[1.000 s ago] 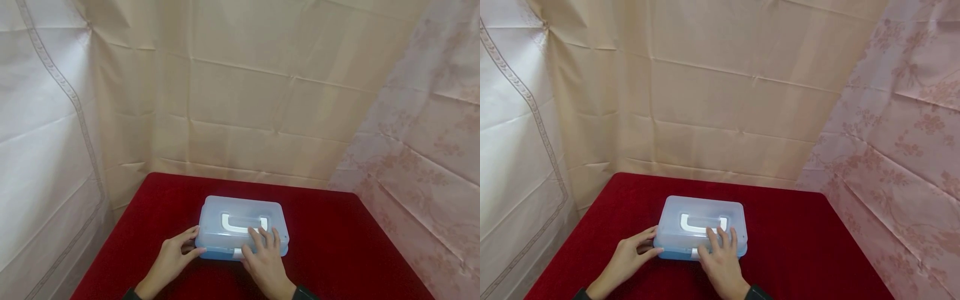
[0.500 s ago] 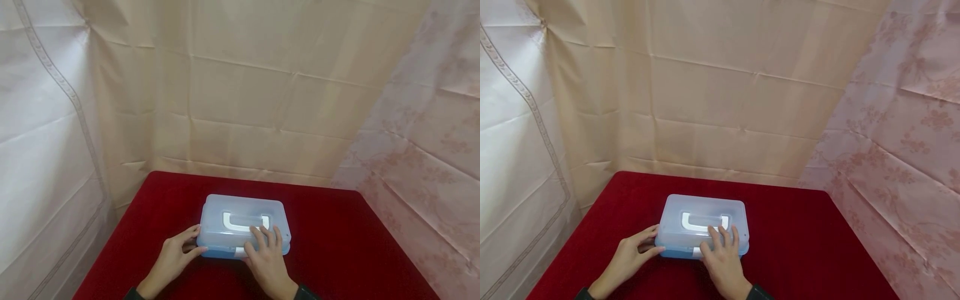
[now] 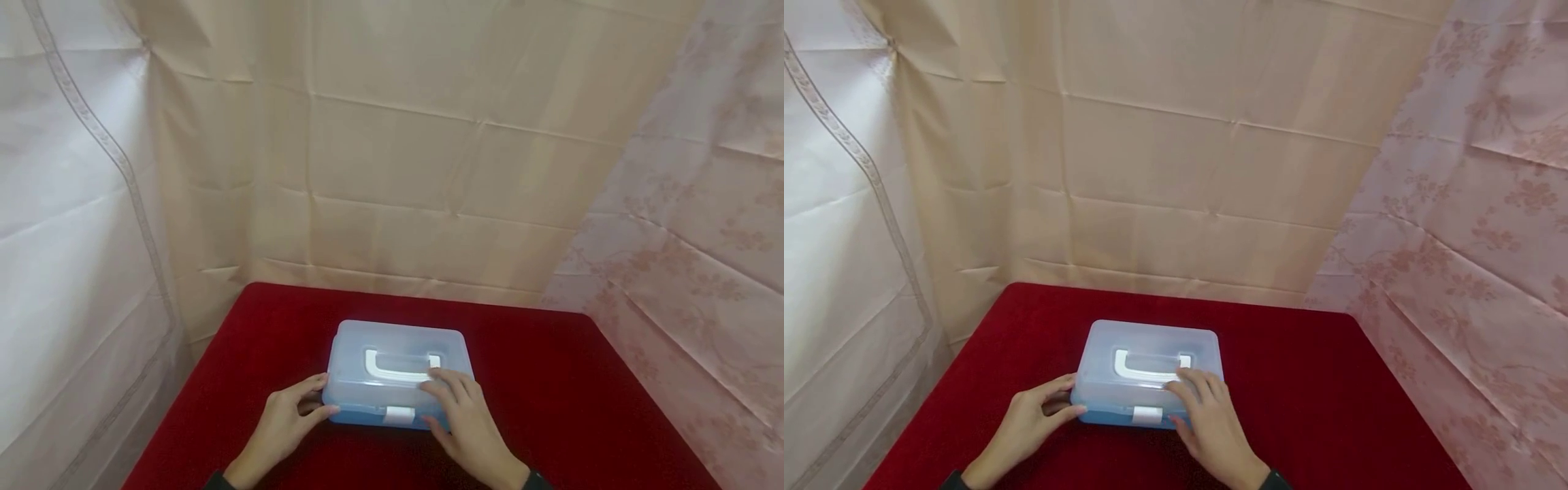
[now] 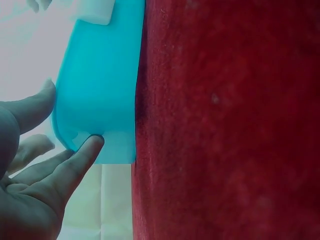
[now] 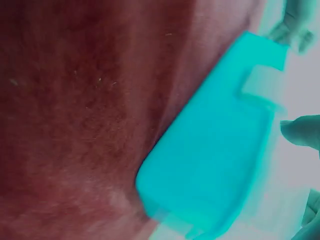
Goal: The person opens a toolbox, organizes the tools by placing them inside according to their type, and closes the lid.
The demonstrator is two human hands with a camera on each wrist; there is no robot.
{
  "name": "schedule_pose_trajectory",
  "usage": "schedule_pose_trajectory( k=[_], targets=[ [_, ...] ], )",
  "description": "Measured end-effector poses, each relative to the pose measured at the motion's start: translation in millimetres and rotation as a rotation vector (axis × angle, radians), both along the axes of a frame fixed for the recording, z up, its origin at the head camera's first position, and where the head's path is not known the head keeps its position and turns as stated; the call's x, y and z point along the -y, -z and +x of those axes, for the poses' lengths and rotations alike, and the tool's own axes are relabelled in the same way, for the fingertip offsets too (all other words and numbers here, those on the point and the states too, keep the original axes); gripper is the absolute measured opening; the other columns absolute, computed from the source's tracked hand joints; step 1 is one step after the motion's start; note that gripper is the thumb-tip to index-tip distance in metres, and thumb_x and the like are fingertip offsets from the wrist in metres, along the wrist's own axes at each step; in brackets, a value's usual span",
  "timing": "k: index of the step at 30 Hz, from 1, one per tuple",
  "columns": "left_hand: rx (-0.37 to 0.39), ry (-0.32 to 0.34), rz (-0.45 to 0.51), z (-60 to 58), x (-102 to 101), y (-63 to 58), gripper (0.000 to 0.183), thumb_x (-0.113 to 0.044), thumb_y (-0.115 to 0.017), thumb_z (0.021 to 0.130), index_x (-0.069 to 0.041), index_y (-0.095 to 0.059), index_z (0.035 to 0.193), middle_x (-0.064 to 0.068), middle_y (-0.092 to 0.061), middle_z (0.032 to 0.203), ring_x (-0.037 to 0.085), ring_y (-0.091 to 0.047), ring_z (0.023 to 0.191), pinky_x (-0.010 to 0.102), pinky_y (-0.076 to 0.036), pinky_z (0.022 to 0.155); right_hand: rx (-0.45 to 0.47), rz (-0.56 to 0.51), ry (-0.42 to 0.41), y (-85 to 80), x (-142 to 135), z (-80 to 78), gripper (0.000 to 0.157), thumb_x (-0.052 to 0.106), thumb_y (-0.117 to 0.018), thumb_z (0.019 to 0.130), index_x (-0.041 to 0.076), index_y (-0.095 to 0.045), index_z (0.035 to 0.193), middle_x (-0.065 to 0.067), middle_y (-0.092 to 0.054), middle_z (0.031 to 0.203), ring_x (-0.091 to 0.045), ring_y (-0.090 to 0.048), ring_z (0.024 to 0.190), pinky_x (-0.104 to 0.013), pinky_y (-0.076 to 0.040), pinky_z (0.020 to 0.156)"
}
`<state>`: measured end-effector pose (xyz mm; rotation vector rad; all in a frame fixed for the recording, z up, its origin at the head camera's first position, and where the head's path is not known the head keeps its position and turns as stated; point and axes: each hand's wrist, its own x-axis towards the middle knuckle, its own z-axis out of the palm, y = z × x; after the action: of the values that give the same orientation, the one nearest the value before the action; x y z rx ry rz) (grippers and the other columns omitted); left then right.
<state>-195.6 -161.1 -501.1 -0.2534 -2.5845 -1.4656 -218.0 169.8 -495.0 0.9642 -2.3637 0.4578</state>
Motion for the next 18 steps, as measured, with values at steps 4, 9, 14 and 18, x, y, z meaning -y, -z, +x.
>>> schedule_pose_trajectory(
  k=[4, 9, 14, 18],
  targets=[
    [0.01, -0.007, 0.003, 0.6, 0.9, 1.4, 0.062, -0.037, -0.079, 0.078, -0.013, -0.063, 0.132, 0.007, -0.065, 0.123, 0.013, -0.068, 0.092, 0.024, -0.055, 0.075, 0.143, -0.171, 0.116, -1.3, -21.0, -2.0, 0.052, 0.038, -0.077, 0.083, 0.024, -0.055, 0.129, -0.006, -0.045, 0.142, -0.025, -0.039, 0.126, -0.046, -0.043, 0.093],
    [0.021, -0.034, 0.008, 1.9, 1.2, 2.5, 0.062, -0.037, -0.08, 0.076, -0.015, -0.064, 0.131, 0.005, -0.065, 0.123, 0.014, -0.068, 0.094, 0.023, -0.055, 0.075, 0.42, -0.334, 0.21, 2.1, -37.4, -6.5, 0.056, 0.055, -0.071, 0.081, 0.026, -0.055, 0.126, -0.008, -0.039, 0.149, -0.031, -0.04, 0.131, -0.054, -0.044, 0.097],
    [0.036, -0.017, 0.033, -1.4, 1.9, 1.3, 0.059, -0.036, -0.081, 0.075, -0.014, -0.065, 0.127, 0.007, -0.066, 0.12, 0.018, -0.068, 0.095, 0.024, -0.055, 0.074, 0.629, -0.447, 0.153, -3.4, -41.7, -14.0, 0.061, 0.053, -0.072, 0.081, 0.023, -0.049, 0.129, -0.004, -0.036, 0.153, -0.03, -0.044, 0.132, -0.048, -0.045, 0.098],
    [0.038, -0.013, 0.034, -3.7, 0.0, 1.2, 0.058, -0.035, -0.081, 0.076, -0.015, -0.063, 0.127, 0.007, -0.067, 0.119, 0.02, -0.067, 0.097, 0.025, -0.056, 0.074, 0.792, -0.515, 0.141, -6.9, -45.4, -20.7, 0.073, 0.047, -0.079, 0.076, 0.028, -0.04, 0.135, -0.002, -0.037, 0.149, -0.03, -0.045, 0.13, -0.048, -0.042, 0.1]
  ],
)
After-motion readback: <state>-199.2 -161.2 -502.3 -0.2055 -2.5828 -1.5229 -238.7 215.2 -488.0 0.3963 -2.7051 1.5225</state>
